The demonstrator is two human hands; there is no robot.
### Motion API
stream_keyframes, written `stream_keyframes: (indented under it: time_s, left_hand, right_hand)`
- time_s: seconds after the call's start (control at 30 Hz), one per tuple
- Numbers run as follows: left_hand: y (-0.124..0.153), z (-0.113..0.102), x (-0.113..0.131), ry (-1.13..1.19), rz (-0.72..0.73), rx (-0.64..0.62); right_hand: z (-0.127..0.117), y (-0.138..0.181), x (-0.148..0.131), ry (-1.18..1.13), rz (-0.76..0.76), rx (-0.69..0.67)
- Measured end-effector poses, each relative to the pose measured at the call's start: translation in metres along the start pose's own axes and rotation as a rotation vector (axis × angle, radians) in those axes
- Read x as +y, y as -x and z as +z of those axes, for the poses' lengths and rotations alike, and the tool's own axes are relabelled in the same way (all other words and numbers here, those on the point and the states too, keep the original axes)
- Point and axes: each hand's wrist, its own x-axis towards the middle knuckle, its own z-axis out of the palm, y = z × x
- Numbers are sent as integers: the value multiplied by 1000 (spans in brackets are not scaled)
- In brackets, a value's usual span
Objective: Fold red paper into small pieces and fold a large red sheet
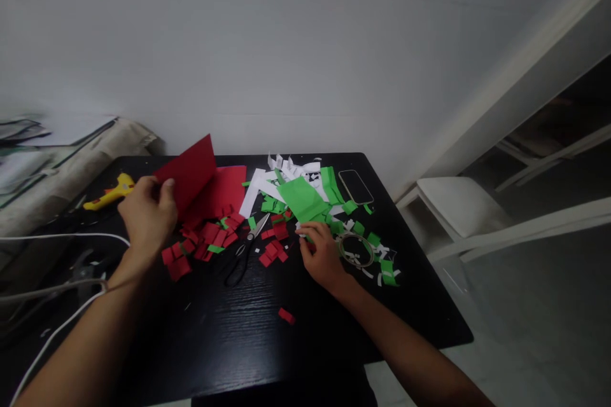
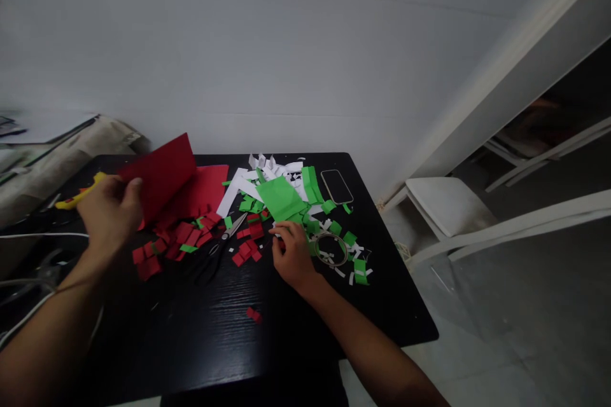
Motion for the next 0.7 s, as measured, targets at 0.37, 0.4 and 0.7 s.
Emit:
stream_keyframes:
  time_s: [0.37, 0.4, 0.7]
  left_hand:
    - [6, -18, 27, 357, 160, 183]
    - [10, -18, 31, 399, 181, 195]
    - [106, -16, 89, 621, 575, -203]
  right_hand:
    - [-1, -1, -3, -43, -27, 10]
    - [-2, -2, -5, -63, -31, 15]
    - [-15, -11, -17, -736, 268, -197]
